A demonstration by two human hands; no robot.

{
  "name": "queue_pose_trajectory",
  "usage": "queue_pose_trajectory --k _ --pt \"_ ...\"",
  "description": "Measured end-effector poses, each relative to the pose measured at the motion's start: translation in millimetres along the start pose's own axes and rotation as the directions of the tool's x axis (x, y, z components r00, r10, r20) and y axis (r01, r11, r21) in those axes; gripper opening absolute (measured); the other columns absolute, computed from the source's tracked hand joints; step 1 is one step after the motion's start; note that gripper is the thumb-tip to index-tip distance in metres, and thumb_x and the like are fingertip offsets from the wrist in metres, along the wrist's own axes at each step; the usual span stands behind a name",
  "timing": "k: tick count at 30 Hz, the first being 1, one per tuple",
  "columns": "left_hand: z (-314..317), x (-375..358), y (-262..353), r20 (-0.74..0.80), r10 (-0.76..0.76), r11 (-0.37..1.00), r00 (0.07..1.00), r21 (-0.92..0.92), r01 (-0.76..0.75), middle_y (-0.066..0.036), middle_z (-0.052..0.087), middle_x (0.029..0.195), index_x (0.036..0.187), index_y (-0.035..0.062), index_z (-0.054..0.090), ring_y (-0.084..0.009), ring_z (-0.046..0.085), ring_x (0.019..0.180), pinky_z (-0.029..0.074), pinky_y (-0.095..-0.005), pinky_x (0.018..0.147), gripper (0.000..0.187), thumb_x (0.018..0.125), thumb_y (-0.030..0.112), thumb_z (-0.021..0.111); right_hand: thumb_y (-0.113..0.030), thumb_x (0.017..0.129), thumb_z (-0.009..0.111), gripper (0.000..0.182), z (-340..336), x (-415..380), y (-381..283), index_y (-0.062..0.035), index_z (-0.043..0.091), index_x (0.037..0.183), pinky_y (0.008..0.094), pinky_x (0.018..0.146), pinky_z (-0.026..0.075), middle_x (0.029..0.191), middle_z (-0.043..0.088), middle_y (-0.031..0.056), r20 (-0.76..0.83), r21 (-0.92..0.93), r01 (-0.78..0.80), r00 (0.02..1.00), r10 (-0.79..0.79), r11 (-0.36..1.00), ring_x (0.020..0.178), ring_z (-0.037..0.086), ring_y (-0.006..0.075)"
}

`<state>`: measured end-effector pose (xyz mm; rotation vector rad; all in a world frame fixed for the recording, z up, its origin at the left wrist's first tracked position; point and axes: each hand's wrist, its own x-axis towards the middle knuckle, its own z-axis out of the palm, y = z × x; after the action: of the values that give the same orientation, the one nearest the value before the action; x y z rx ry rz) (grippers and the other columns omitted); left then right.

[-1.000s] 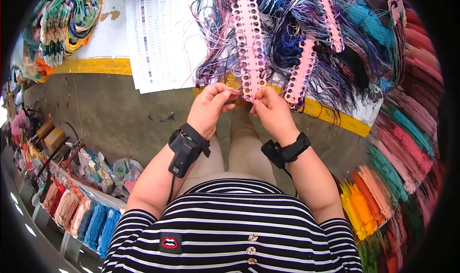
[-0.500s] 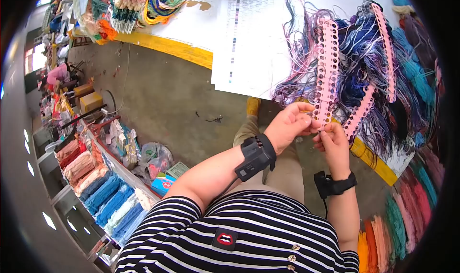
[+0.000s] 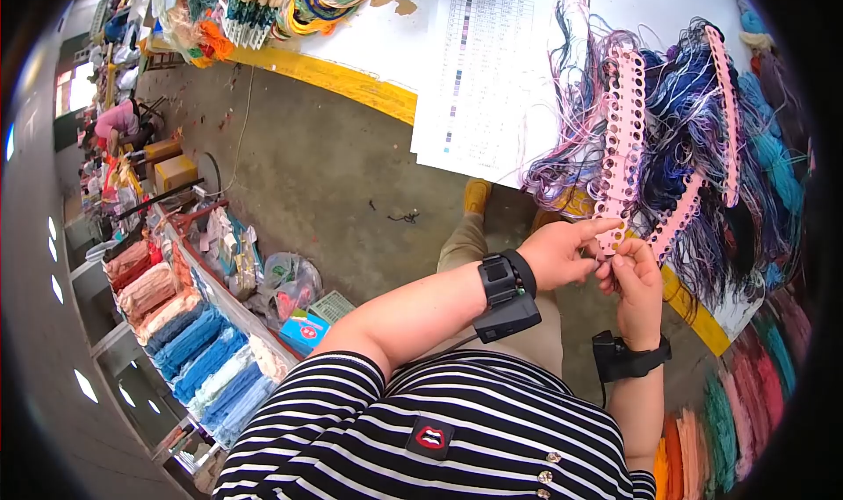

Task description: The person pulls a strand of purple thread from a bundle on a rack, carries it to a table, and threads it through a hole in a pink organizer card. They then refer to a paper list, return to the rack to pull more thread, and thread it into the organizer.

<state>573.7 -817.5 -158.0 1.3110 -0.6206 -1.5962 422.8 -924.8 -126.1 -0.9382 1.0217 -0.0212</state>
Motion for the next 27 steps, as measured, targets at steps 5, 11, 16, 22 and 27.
queue_pose_trajectory --k 5,11,16,22,27 --pt "1 3 -14 -0.016 0.077 0.994 0.997 -0.073 -0.078 -0.001 0.057 0.084 0.139 0.0059 0.041 -0.0083 0.059 0.078 0.050 -0.0240 0.074 0.063 0.081 0.001 0.064 -0.019 0.095 0.055 0.013 -12 4 13 -0.0075 0.055 0.099 0.0175 0.057 0.039 0.078 0.061 -0.0009 -0.182 -0.228 -0.017 0.983 -0.025 0.973 0.063 0.052 0.0039" --pt "-7 -7 -5 0.055 -0.002 0.785 0.998 -0.619 0.035 0.000 0.053 0.084 0.141 0.0044 0.035 -0.0091 0.057 0.083 0.050 -0.0243 0.079 0.071 0.078 -0.003 0.068 -0.023 0.095 0.057 0.022 -2 8 8 -0.0063 0.062 0.109 0.0151 0.053 0.034 0.084 0.063 -0.0042 -0.107 0.040 -0.145 0.983 0.148 0.989 0.063 0.048 0.0008" --pt "-25 -18 -7 -0.203 0.036 0.943 0.979 -0.316 -0.100 0.002 0.047 0.079 0.135 0.0049 0.043 -0.0063 0.047 0.070 0.044 -0.0203 0.068 0.063 0.077 -0.002 0.068 -0.018 0.095 0.055 0.018 -6 15 16 -0.0042 0.063 0.104 0.0158 0.054 0.034 0.084 0.063 -0.0039 -0.147 -0.033 -0.017 0.989 0.012 0.999 0.063 0.047 0.0011" --pt "-43 -36 -18 -0.493 0.026 1.000 0.870 0.004 -0.028 0.005 0.047 0.072 0.112 0.0040 0.060 -0.0049 0.044 0.063 0.040 -0.0189 0.059 0.022 0.092 0.010 0.056 -0.014 0.094 0.055 0.014 -10 16 19 -0.0045 0.062 0.101 0.0157 0.052 0.033 0.079 0.061 -0.0044 -0.218 -0.135 0.008 0.975 -0.037 0.991 0.057 0.044 0.0017" --pt "-70 -69 -18 -0.300 -0.216 0.697 0.929 -0.714 -0.068 0.001 0.059 0.086 0.106 0.0084 0.058 -0.0082 0.055 0.073 0.043 -0.0201 0.059 0.023 0.098 0.029 0.051 -0.014 0.095 0.055 0.013 -14 15 20 -0.0050 0.062 0.100 0.0157 0.053 0.034 0.079 0.061 -0.0043 -0.278 -0.135 -0.011 0.960 -0.027 0.991 0.058 0.044 0.0018"
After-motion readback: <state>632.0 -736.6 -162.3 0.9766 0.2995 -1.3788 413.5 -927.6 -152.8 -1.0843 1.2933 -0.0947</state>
